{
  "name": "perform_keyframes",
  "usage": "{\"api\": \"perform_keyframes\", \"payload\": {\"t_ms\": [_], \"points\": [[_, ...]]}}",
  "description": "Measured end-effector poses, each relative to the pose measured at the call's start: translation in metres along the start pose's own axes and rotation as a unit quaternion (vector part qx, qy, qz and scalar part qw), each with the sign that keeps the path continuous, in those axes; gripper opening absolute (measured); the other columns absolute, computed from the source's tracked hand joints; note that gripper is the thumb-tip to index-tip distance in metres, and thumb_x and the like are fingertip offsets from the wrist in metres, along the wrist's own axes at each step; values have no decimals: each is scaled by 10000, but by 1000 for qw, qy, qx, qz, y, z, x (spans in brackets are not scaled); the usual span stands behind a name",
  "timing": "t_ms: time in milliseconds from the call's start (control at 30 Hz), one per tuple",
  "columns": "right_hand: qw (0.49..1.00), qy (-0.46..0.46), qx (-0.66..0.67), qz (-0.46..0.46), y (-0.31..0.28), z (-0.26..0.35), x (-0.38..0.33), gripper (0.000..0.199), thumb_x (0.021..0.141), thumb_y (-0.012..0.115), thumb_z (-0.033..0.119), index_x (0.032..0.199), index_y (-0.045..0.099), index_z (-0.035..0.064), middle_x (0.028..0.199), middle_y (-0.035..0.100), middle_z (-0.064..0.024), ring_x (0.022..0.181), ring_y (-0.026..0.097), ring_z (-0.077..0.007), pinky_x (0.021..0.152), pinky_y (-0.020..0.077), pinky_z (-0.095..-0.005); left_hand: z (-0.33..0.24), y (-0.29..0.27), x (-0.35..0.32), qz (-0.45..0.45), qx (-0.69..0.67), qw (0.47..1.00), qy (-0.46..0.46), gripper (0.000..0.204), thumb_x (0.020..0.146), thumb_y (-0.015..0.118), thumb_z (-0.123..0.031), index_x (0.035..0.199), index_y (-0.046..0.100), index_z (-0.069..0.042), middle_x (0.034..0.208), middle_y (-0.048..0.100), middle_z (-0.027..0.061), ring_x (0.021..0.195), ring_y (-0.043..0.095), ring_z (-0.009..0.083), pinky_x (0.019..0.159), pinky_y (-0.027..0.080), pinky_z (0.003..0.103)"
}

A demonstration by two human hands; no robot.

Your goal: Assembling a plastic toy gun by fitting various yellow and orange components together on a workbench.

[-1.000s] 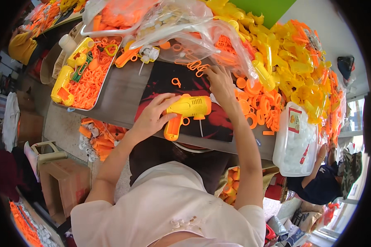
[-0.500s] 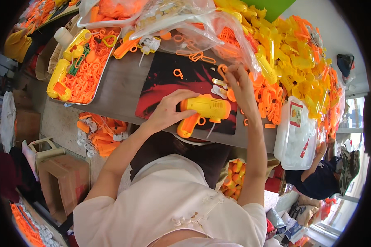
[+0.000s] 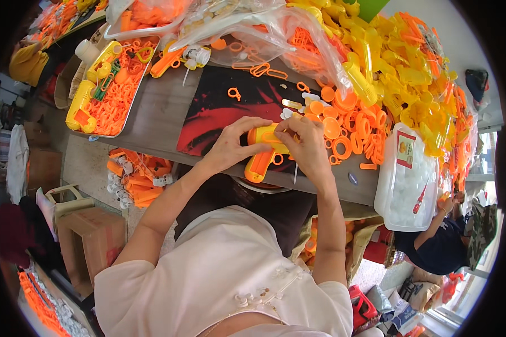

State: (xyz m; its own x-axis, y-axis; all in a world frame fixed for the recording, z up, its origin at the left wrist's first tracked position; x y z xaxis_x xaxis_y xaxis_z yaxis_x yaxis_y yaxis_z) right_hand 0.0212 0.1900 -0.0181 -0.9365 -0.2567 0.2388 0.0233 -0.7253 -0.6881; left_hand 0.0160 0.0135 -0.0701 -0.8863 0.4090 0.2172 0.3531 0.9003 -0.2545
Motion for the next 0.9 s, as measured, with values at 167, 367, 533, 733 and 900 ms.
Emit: {"api": "perform_keyframes", "payload": {"t_ms": [167, 367, 533, 733, 900], "points": [[995, -39, -91, -30, 6, 9, -3, 85, 802, 699, 126, 865, 677, 72, 754, 580, -73, 722, 557, -246, 890, 349, -392, 17, 7, -1, -18, -120, 987, -108, 352, 916, 648, -136, 1240, 591, -10, 1190, 602, 56, 1065, 582, 106, 920, 476, 258], [988, -29, -122, -93, -18, -14, 17, 109, 803, 696, 119, 899, 709, 68, 918, 584, -50, 938, 564, -236, 875, 360, -379, 18, -6, -4, -44, -100, 990, -90, 301, 931, 622, -114, 1211, 624, -5, 1136, 620, 34, 993, 584, 80, 866, 482, 236], [978, -6, -205, -32, -19, -73, 56, 124, 776, 712, 137, 892, 705, 93, 902, 578, -53, 948, 549, -243, 844, 356, -391, 16, -33, -11, -77, -117, 984, -106, 304, 928, 625, -133, 1202, 638, -2, 1122, 641, 37, 957, 568, 74, 839, 448, 220], [981, -33, -175, 82, -2, -85, 86, 151, 749, 731, 151, 882, 681, 101, 934, 563, -69, 988, 536, -270, 877, 360, -404, 15, -59, -26, -95, -103, 982, -123, 308, 918, 641, -131, 1198, 640, -3, 1172, 629, 65, 1015, 585, 105, 893, 461, 242], [969, -19, -177, 169, 10, -95, 100, 169, 746, 741, 159, 864, 643, 87, 957, 550, -95, 1004, 530, -281, 869, 386, -387, 22, -54, -27, -106, -136, 978, -117, 311, 903, 662, -130, 1188, 646, -7, 1176, 625, 81, 1035, 592, 123, 907, 470, 258]]}}
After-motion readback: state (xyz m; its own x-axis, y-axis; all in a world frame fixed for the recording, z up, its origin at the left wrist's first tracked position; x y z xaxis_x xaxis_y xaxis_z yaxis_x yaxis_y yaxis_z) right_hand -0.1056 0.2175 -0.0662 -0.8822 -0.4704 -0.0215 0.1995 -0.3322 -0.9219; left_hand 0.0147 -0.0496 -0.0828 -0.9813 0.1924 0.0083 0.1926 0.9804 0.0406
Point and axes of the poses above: each hand's wrist, its own x-axis towards the middle knuckle, its own y-axis out of the palm, z = x × y, the point moved 3 cm from there along x, towards the middle knuckle
